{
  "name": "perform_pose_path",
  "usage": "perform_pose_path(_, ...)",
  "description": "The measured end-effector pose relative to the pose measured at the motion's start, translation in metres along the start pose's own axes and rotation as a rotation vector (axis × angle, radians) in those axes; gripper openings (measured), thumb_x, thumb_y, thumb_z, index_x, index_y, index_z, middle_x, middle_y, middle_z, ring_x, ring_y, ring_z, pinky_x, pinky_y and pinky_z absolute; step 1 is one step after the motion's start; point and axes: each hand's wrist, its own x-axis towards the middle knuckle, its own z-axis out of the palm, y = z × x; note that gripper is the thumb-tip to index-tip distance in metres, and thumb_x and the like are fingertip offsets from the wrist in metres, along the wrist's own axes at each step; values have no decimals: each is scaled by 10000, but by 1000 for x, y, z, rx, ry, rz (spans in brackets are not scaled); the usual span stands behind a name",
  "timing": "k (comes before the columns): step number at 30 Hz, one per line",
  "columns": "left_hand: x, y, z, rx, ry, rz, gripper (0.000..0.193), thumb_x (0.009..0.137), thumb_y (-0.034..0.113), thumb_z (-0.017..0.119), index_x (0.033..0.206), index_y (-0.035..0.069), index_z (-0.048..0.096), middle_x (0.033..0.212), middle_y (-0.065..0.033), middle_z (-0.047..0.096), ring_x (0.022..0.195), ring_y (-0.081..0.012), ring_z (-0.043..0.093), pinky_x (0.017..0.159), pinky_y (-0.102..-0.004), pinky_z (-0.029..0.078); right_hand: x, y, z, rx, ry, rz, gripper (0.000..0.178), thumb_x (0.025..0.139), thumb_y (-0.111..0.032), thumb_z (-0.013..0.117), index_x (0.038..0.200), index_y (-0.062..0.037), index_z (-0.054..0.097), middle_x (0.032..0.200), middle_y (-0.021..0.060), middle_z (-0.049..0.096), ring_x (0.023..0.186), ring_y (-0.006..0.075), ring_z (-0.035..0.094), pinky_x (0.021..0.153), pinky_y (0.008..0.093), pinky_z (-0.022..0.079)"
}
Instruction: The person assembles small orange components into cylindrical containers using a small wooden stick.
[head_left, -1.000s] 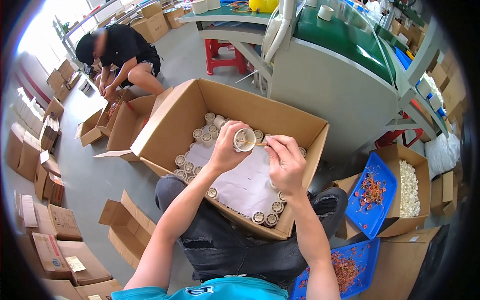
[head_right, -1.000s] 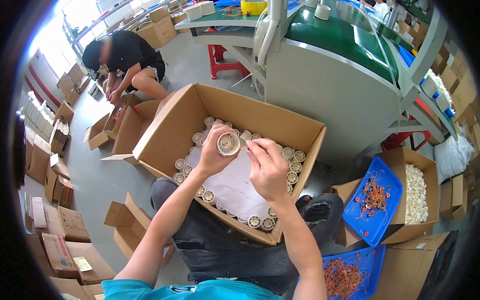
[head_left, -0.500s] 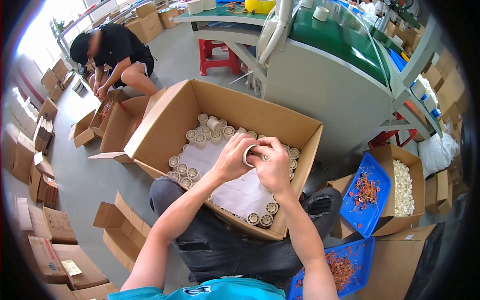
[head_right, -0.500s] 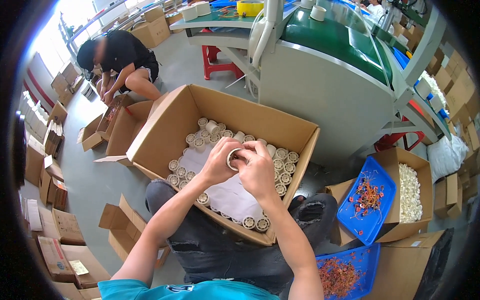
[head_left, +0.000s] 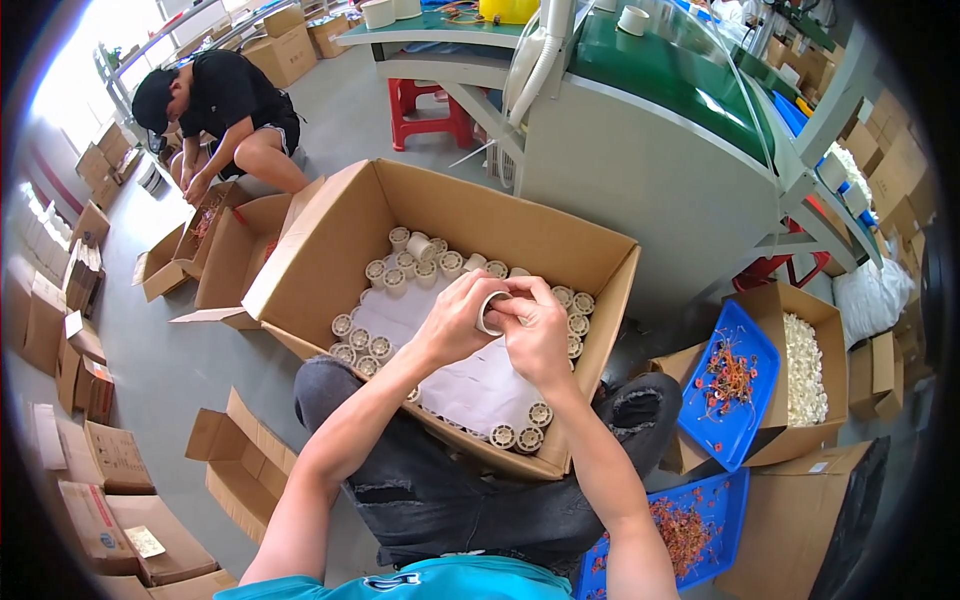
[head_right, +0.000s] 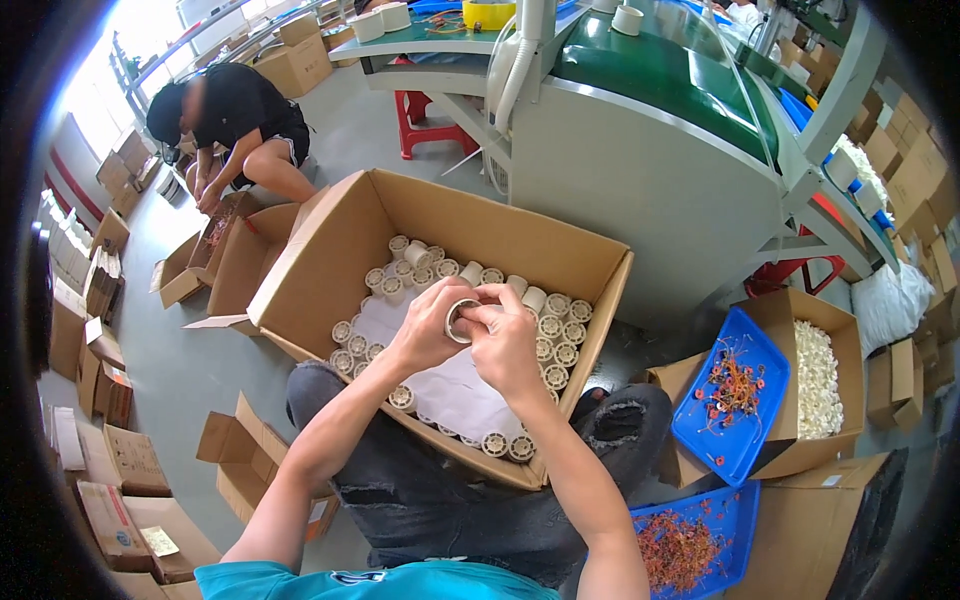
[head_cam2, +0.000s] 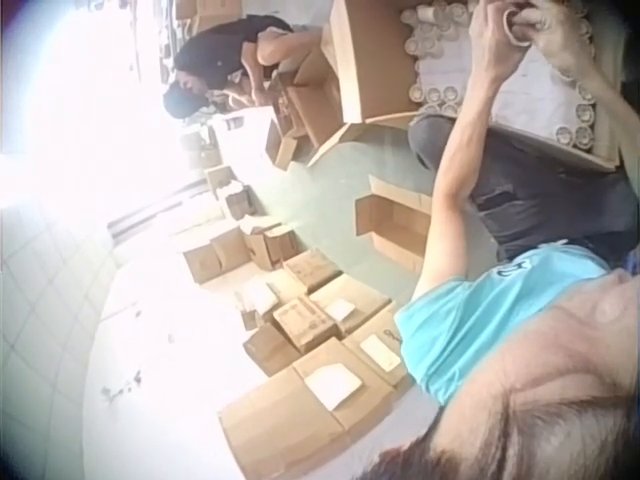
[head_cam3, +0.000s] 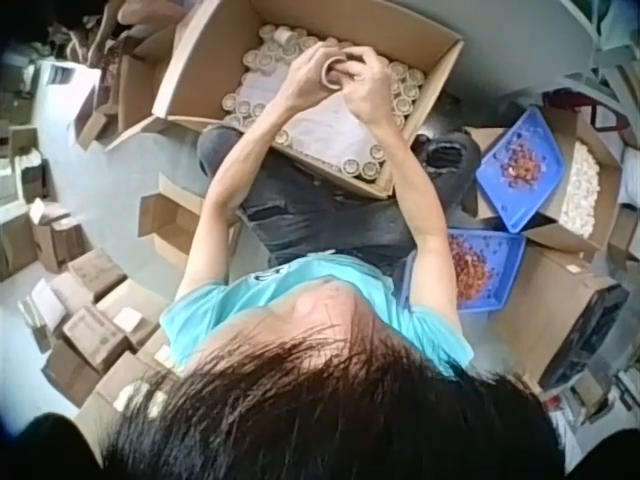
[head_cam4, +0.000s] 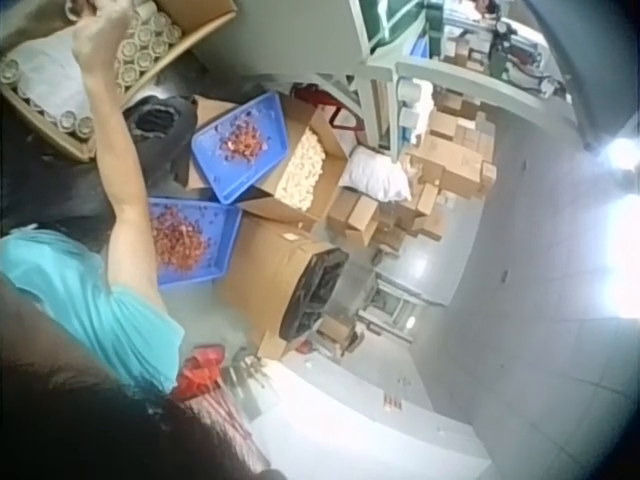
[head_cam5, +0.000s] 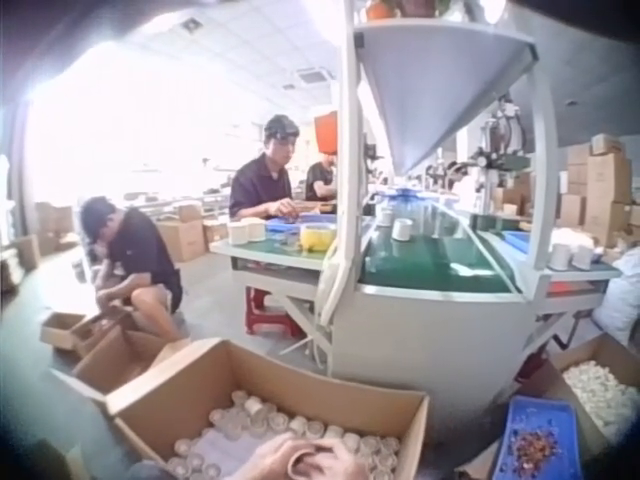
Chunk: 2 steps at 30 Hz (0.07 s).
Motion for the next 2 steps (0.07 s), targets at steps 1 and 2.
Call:
perform_pose_path(1, -1, -1, 0, 23, -15, -1, 518, 623, 33, 795, 1077, 56, 546, 995, -132, 605, 921, -343, 608, 779, -418, 504, 0, -1, 0, -24, 3, -15, 179, 769, 16, 706, 936, -14, 764, 1054, 135, 654, 906, 265, 673, 785, 364, 554)
perform_pose_path(2, 1, 1, -2, 24, -31, -4, 514, 629, 30, 788, 1083, 62, 549, 1006, -135, 605, 930, -345, 610, 784, -420, 504, 0, -2, 0, -46, 5, -30, 168, 773, 20, 703, 928, -3, 762, 1056, 138, 653, 914, 262, 677, 785, 363, 556)
